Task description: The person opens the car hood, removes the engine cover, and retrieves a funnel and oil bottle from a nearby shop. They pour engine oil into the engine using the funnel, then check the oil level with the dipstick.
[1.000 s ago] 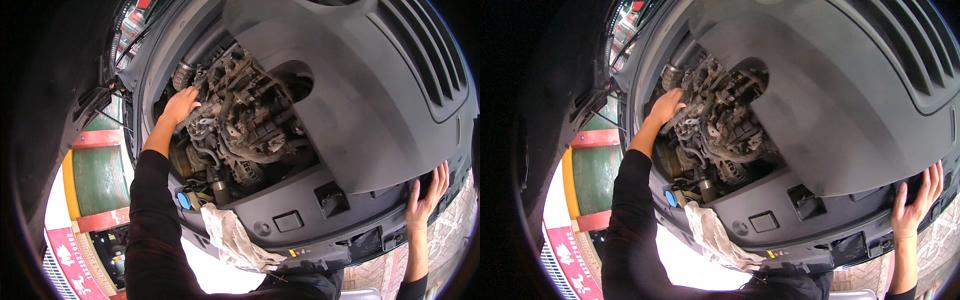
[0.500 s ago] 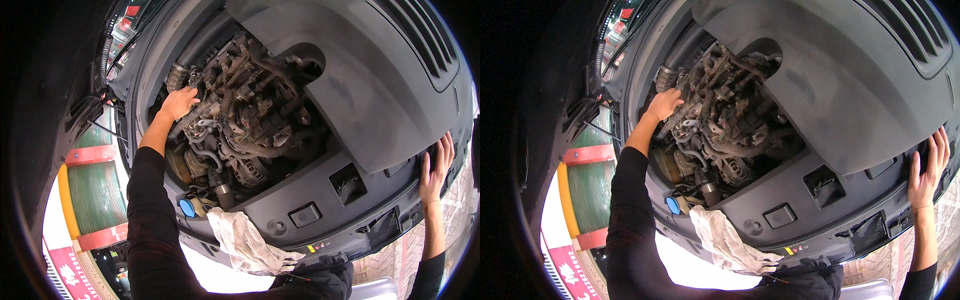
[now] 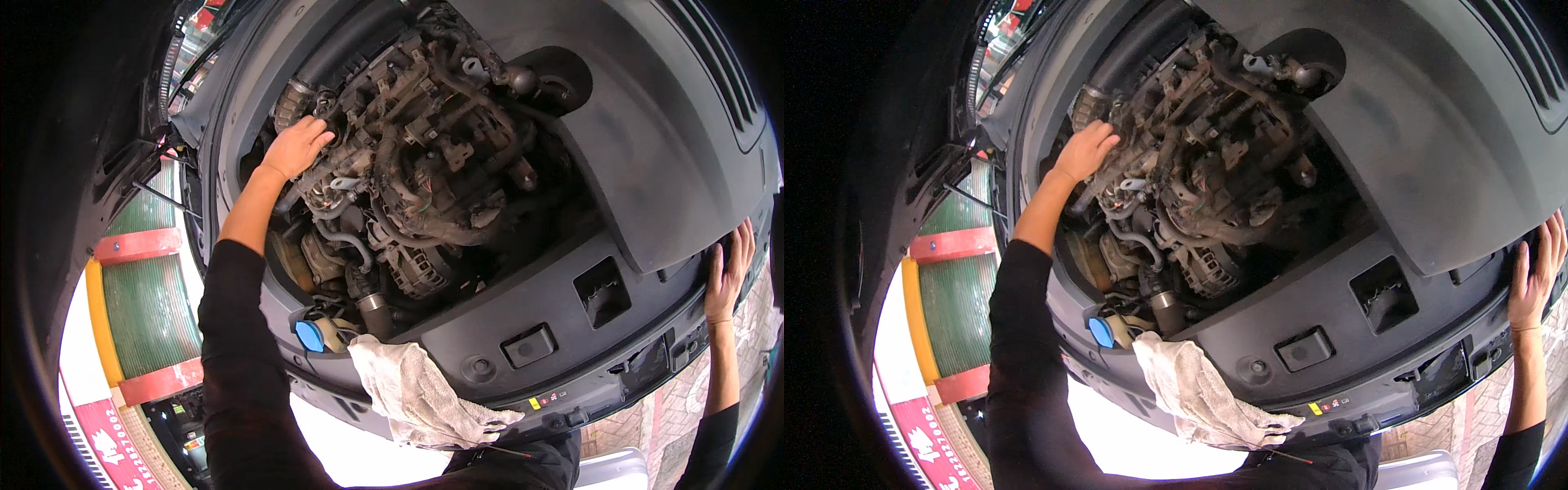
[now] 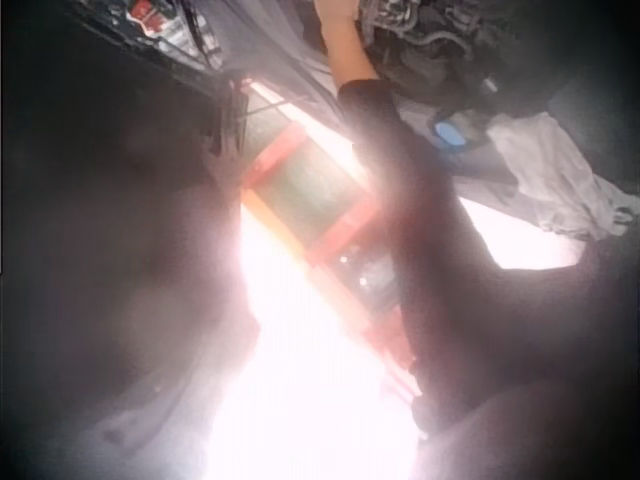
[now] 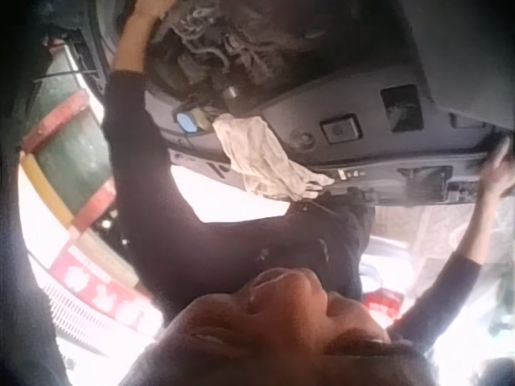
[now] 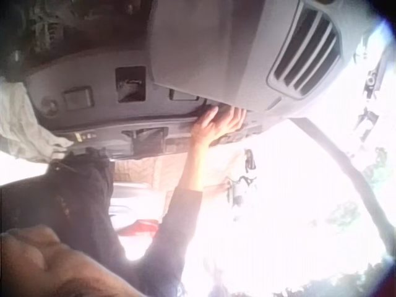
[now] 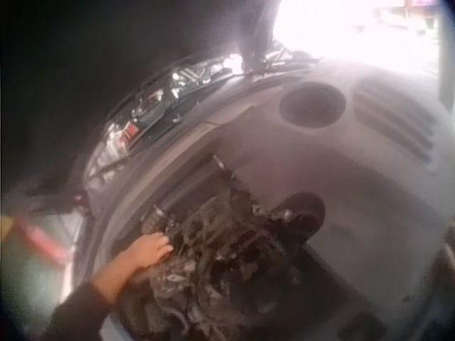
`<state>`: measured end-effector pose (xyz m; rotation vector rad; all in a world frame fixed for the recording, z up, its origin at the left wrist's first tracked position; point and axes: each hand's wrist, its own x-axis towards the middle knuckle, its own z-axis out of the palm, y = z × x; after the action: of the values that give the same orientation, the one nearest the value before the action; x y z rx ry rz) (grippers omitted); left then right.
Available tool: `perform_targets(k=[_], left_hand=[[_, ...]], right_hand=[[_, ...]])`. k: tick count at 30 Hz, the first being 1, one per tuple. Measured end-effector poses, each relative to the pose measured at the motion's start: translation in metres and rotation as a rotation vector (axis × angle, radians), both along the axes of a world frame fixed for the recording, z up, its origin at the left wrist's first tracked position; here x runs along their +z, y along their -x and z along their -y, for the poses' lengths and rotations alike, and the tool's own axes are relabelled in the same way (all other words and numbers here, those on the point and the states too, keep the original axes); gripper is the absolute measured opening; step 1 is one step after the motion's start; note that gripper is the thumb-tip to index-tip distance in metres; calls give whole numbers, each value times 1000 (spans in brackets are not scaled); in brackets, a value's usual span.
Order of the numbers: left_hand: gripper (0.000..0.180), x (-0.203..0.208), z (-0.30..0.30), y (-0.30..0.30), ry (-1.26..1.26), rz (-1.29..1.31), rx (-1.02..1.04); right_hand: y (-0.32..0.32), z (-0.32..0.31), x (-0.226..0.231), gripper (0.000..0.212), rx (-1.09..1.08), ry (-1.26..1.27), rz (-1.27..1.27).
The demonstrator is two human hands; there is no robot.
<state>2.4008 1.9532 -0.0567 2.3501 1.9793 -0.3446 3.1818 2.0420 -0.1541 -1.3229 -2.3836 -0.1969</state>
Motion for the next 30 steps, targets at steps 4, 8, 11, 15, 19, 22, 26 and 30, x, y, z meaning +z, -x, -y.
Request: perform_targets(k=[4, 8, 11, 15, 19, 22, 26, 30], left_hand=[[31, 22, 7, 0, -146, 90, 10], [32, 24, 27, -15, -258, 634, 611], [34, 19, 55, -47, -428, 1066, 717], [29, 33, 105, -109, -512, 1676, 667], [32, 67, 158, -171, -532, 1803, 534], [38, 99, 203, -206, -589, 1518, 373], [37, 144, 267, -250, -762, 1018, 172], [37, 182, 325, -293, -869, 740, 154]], right_hand=[[-2, -2, -2, 44, 8, -19, -15], [1, -3, -1, 45, -12, -16, -3], [4, -2, 0, 44, -12, -39, -12], [10, 0, 3, 43, -24, -18, -63], [15, 2, 4, 45, -12, -37, -108], [15, 2, 3, 44, -19, -43, -101], [15, 0, -2, 43, -39, -88, -109], [16, 1, -7, 44, -97, -68, -89]])
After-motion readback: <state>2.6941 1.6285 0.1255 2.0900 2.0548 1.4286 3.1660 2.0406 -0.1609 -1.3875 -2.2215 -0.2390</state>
